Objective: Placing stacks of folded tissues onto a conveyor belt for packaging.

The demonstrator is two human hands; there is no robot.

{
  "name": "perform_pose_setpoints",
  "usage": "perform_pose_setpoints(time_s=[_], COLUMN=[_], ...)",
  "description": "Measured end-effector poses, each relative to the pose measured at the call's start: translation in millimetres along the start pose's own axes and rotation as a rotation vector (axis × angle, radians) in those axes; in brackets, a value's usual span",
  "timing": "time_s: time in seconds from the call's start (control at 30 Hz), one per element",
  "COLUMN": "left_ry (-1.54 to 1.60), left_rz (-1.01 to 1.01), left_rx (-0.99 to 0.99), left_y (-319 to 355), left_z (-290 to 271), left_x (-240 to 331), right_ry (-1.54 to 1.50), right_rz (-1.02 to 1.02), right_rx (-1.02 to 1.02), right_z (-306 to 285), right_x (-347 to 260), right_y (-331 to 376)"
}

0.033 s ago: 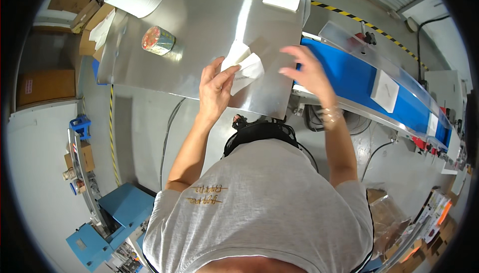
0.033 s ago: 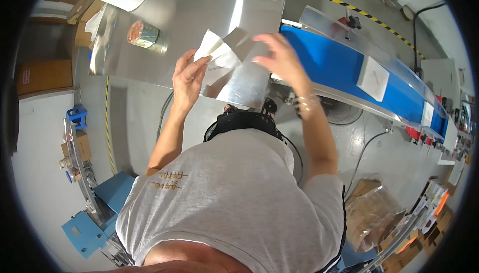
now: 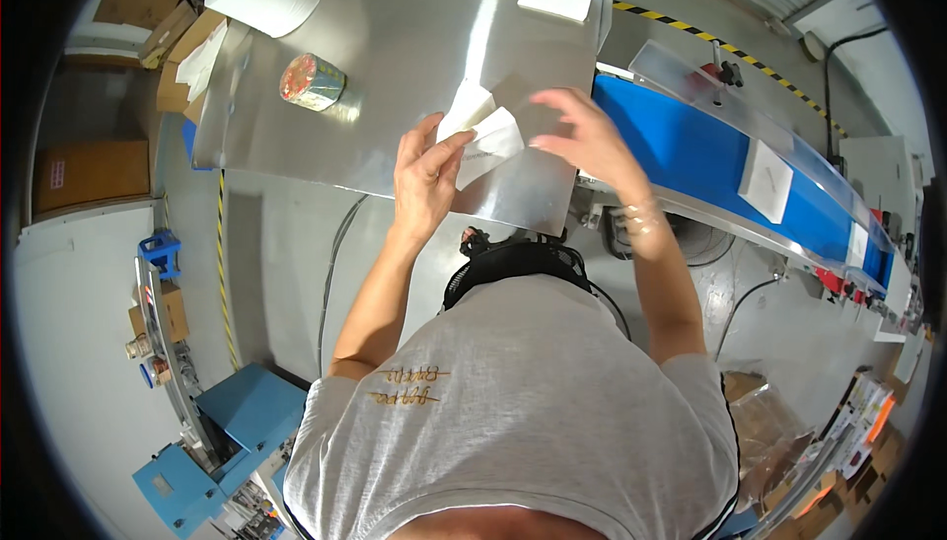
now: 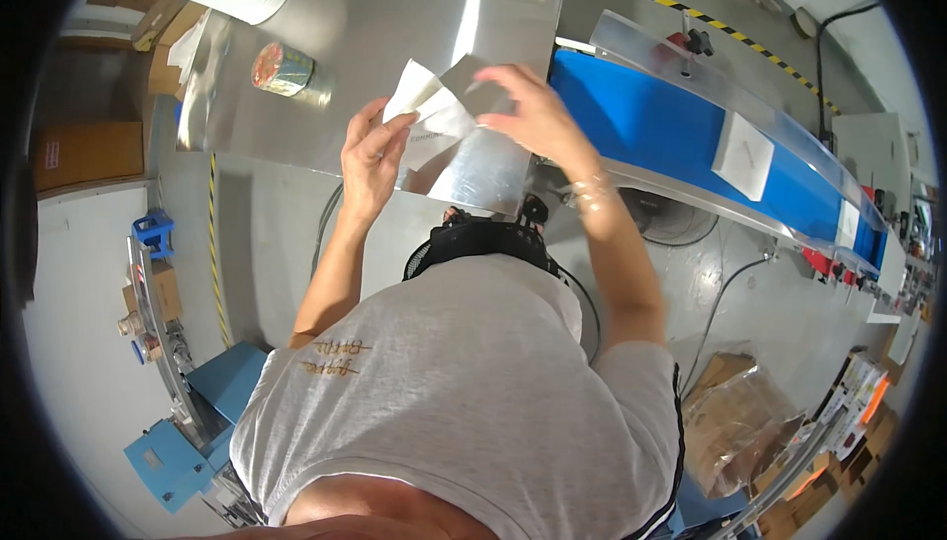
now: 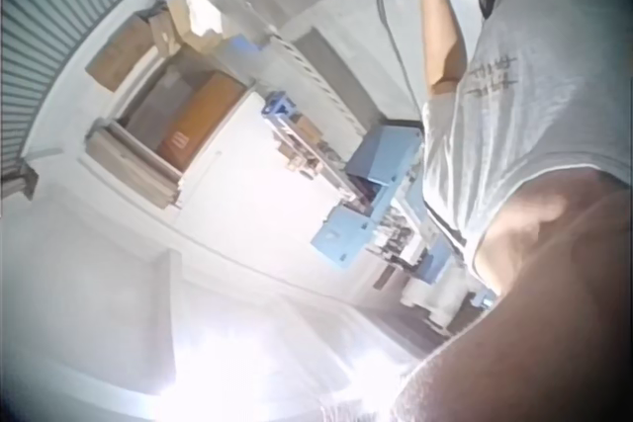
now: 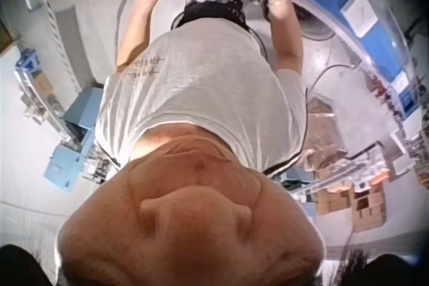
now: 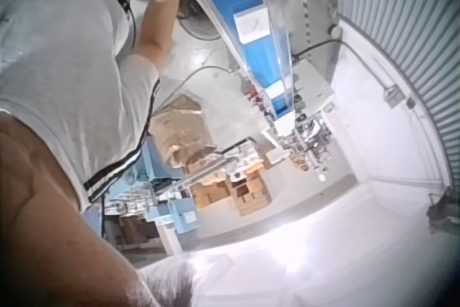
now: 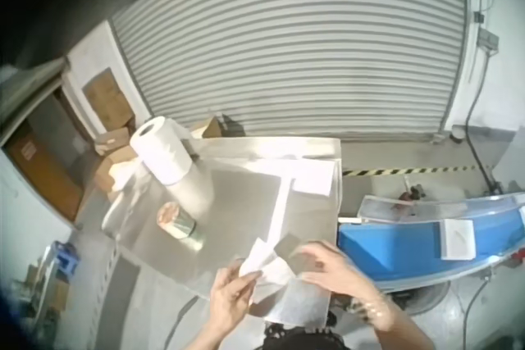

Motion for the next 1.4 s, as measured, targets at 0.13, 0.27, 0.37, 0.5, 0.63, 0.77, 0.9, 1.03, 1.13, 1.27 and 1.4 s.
perform_pose_setpoints(time_s=[0.13,0.27,0.37,0.5,0.63,0.77,0.9,1.03,1.13,1.27,1.4], left_ry=[0.03,0.03,-0.089,-0.092,0.312,1.192,1.51,1.342,1.093,0.918,0.801], left_rz=[0.042,0.042,0.094,0.227,-0.1,-0.343,-0.298,-0.321,-0.36,-0.417,-0.415], left_rx=[-0.031,0.008,0.003,-0.058,-0.178,-0.309,-0.446,-0.427,-0.33,-0.296,-0.322], left_y=[-5.5,-7.8,-6.8,-15.0,-26.0,-46.0,-62.4,-67.4,-65.2,-60.9,-63.4], left_z=[5.6,-5.6,-10.2,-3.1,4.4,13.7,10.9,11.0,3.6,6.2,34.0], left_x=[6.6,0.3,-4.6,11.8,-3.2,-7.0,20.4,14.1,1.5,-14.9,-14.5], right_ry=[0.003,-0.222,-0.204,0.421,1.277,0.383,-0.824,-0.961,-0.84,-0.495,-0.561], right_rz=[-0.125,0.203,0.295,0.572,0.676,0.224,0.4,0.334,0.276,0.219,0.23], right_rx=[-0.159,-0.165,0.284,0.742,0.954,0.624,-0.129,-0.253,-0.205,-0.182,-0.105], right_z=[32.6,15.3,-54.1,-180.6,-246.0,-188.3,-9.7,31.2,21.1,5.6,-4.1], right_x=[-1.9,44.7,101.2,168.2,153.4,118.2,53.8,-9.6,-9.9,-15.3,3.1], right_y=[-22.2,-3.5,23.3,99.6,151.6,80.1,6.3,-9.4,-15.4,-6.8,-0.4])
Point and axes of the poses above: each hand's wrist, its own y-axis away from the middle knuckle, its own z-axis out of the palm, x = y × z, the point moved 9 cm from there along -y, towards the middle knuckle, and after that the axes turned 4 degrees about z, right-handed, at the moved point
